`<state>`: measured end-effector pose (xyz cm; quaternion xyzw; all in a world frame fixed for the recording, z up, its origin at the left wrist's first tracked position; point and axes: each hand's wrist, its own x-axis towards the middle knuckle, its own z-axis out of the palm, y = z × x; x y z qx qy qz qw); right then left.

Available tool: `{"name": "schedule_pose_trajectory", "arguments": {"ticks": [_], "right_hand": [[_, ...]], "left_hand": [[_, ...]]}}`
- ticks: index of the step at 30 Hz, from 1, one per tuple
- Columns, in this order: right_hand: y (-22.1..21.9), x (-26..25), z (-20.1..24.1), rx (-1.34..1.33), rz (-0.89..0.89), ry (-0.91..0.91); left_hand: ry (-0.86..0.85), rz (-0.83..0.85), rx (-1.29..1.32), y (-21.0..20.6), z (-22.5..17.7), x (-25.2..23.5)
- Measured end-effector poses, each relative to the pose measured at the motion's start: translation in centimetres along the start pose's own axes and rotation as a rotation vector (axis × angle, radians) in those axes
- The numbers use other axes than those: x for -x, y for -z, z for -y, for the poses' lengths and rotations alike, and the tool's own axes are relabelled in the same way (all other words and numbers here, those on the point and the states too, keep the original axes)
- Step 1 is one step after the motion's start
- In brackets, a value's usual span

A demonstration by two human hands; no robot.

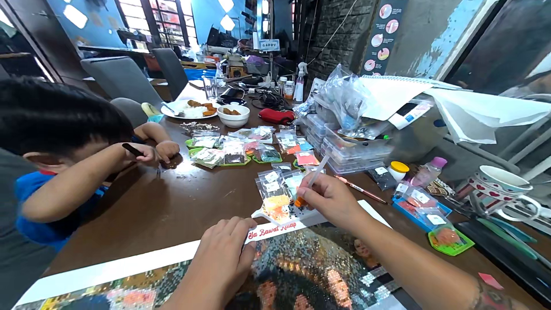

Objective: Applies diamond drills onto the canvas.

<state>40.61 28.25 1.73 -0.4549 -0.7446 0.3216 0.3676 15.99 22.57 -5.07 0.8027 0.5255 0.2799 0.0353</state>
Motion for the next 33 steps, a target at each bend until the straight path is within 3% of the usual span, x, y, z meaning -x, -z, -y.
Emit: {"name": "schedule_pose_trajectory", "arguments": {"ticks": [4, 10, 33], "right_hand": [[-0.6, 2.5, 1.6, -0.050, 0.077, -0.017], [-2.3, 5.1, 0.3, -0.123, 0.119, 0.045], [-3.4, 5.7, -0.9, -0.104, 0.192, 0.186]], "left_hand": [[0.014, 0.030, -0.003, 0.0, 0.0, 0.0], [0.068, 0.155, 0.019, 1.0, -0.5, -0.3], [0.129, 0.241, 0.032, 1.6, -0.9, -0.7]]}}
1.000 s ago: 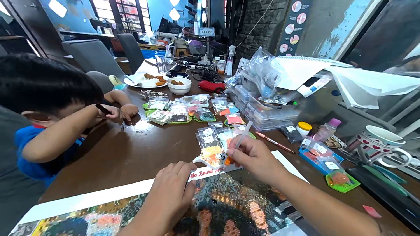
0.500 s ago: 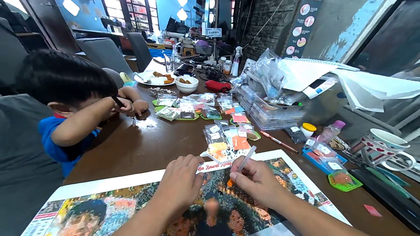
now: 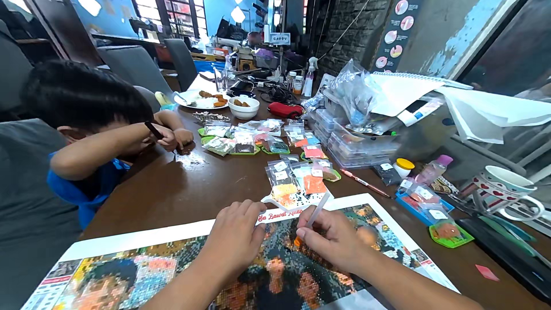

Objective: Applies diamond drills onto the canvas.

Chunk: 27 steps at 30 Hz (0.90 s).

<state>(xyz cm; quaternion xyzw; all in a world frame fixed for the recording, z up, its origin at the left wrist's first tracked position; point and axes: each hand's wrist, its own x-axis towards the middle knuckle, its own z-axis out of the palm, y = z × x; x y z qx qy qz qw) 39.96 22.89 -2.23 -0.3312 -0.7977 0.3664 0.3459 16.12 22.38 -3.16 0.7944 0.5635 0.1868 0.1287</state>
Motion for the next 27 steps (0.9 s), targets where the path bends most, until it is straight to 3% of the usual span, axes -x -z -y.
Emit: {"name": "schedule_pose_trajectory", "arguments": {"ticks": [27], "right_hand": [[-0.10, -0.09, -0.03, -0.010, 0.014, 0.007]], "left_hand": [[-0.050, -0.079, -0.022, -0.51, 0.35, 0.05]]}}
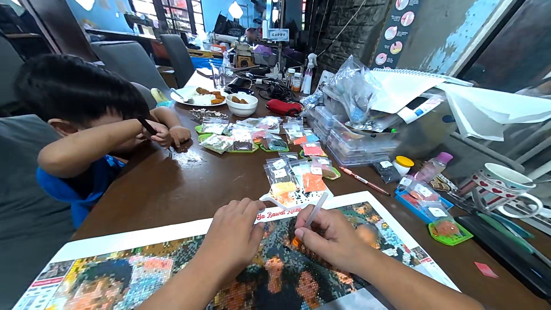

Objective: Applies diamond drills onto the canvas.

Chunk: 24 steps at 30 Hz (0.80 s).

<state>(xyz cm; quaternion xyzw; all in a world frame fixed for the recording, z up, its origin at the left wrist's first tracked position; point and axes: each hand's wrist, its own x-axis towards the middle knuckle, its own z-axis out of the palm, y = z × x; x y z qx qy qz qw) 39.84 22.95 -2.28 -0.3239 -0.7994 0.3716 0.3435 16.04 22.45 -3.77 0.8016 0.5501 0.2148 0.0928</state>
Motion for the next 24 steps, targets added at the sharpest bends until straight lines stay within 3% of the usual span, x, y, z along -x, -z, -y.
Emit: {"name": "schedule_pose_trajectory", "arguments": {"ticks": [24], "right_hand": [[0.02, -0.07, -0.08, 0.017, 0.028, 0.015]], "left_hand": [[-0.020, -0.046, -0.008, -0.42, 0.19, 0.04]]}}
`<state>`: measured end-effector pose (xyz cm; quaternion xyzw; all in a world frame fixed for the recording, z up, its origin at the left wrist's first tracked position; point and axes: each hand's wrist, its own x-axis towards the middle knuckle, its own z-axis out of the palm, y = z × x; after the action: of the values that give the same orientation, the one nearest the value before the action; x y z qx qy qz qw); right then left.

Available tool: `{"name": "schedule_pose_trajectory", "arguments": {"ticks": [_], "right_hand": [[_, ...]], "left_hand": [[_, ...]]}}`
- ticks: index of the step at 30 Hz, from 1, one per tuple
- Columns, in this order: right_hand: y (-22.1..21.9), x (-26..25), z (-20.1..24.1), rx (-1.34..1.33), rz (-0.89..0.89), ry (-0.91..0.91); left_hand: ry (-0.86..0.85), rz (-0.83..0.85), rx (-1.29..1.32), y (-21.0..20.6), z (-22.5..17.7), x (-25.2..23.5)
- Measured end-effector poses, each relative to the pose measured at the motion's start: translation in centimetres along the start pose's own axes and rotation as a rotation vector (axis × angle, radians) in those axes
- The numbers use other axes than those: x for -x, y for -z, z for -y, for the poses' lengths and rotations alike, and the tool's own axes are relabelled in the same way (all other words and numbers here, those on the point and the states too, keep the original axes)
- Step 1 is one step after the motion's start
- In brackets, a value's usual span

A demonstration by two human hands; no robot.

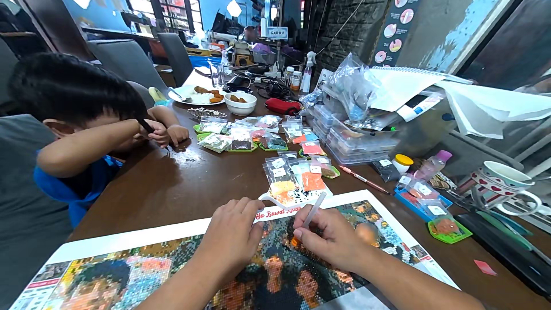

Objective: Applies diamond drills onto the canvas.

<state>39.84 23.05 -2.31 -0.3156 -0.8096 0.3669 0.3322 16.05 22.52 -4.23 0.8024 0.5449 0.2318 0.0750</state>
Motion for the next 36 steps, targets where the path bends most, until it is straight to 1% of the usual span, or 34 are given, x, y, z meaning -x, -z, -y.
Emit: {"name": "schedule_pose_trajectory", "arguments": {"ticks": [5, 9, 11, 14, 17, 20, 23, 27, 36], "right_hand": [[0.0, 0.0, 0.1, 0.027, 0.011, -0.001], [0.3, -0.2, 0.6, 0.005, 0.018, -0.075], [1.0, -0.4, 1.1, -0.036, -0.026, -0.135], [2.9, -1.3, 2.1, -0.084, -0.142, -0.186], [4.8, -2.8, 2.3, -0.035, -0.195, -0.213], [6.0, -4.0, 1.0, 0.028, -0.246, -0.270], [6.2, -4.9, -1.0, 0.032, -0.287, -0.324], [5.7, -5.2, -2.3, 0.021, -0.273, -0.382], [5.2, -5.5, -3.3, 0.088, -0.228, -0.324]], "left_hand": [[-0.003, 0.004, -0.008, 0.1, -0.1, 0.0], [0.009, 0.017, 0.003, 0.2, 0.0, -0.2], [0.001, 0.014, 0.003, 0.3, 0.0, -0.2], [-0.023, -0.014, 0.008, 0.1, 0.1, -0.2], [-0.036, -0.020, 0.027, 0.0, 0.1, -0.2], [-0.045, -0.017, 0.052, 0.1, 0.0, -0.2], [-0.049, -0.025, 0.046, 0.0, 0.1, -0.1], [-0.046, -0.023, 0.041, 0.0, 0.1, 0.0], [-0.047, -0.045, 0.038, 0.0, 0.1, 0.0]]}}
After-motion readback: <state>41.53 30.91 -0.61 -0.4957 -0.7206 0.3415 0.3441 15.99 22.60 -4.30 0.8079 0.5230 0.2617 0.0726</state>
